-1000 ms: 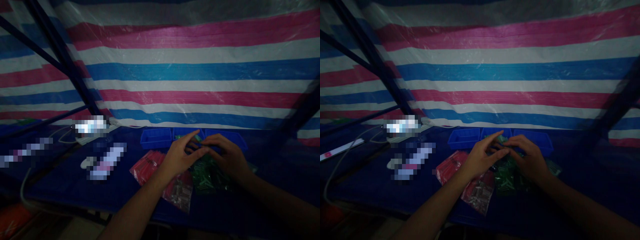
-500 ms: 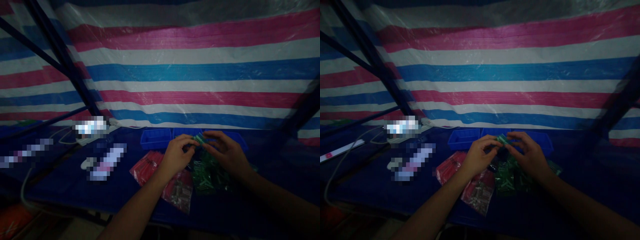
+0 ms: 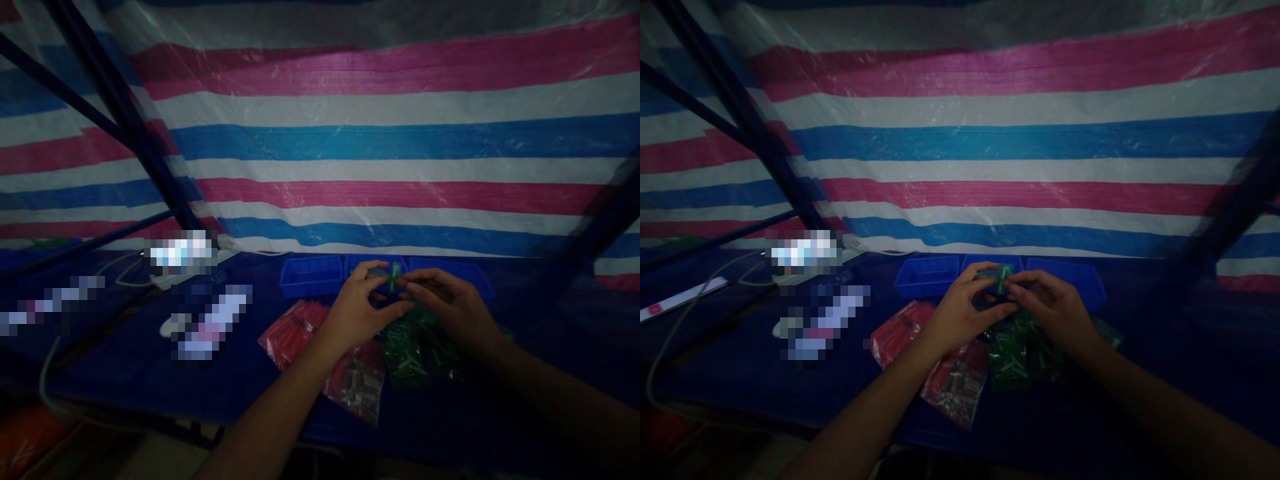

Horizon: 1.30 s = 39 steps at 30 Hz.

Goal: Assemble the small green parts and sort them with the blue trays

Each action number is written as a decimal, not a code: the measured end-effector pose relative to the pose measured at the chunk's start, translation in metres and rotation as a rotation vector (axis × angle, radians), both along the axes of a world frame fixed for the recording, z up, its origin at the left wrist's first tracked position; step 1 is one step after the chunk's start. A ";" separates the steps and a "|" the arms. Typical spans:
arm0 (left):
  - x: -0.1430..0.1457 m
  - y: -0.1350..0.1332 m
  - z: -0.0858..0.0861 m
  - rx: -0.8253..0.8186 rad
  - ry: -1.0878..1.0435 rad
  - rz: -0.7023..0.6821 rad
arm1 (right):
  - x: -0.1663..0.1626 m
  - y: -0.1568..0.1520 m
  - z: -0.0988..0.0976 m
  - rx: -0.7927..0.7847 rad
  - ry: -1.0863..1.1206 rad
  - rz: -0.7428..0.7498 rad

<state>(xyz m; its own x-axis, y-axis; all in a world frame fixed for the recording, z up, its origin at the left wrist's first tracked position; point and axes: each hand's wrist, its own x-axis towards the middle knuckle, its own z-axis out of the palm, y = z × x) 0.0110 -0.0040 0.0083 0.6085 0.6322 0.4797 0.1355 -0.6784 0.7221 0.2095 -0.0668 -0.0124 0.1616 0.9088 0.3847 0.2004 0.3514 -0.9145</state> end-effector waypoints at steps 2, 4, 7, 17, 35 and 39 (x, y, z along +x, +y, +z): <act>0.000 0.001 0.000 -0.005 -0.011 -0.001 | -0.002 -0.002 0.002 -0.002 0.006 0.053; 0.000 0.004 0.000 0.013 -0.010 0.028 | -0.002 -0.003 0.004 0.007 0.018 0.069; -0.001 0.006 -0.001 0.042 0.012 0.081 | -0.001 -0.002 0.004 0.059 -0.015 0.018; -0.002 0.004 0.002 0.137 0.155 0.095 | 0.005 0.000 0.004 0.079 -0.193 -0.042; -0.005 0.006 -0.020 0.363 0.439 0.082 | 0.005 0.014 -0.002 0.400 -0.652 -0.224; -0.004 0.009 -0.021 0.366 0.477 0.085 | 0.002 0.019 -0.009 0.342 -0.808 -0.039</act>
<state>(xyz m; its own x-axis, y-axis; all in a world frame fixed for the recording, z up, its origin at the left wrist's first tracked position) 0.0072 0.0052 -0.0130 0.7645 0.5333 0.3620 0.4511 -0.8439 0.2905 0.2114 -0.0477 -0.0218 -0.2494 0.7224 0.6449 0.7589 0.5595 -0.3333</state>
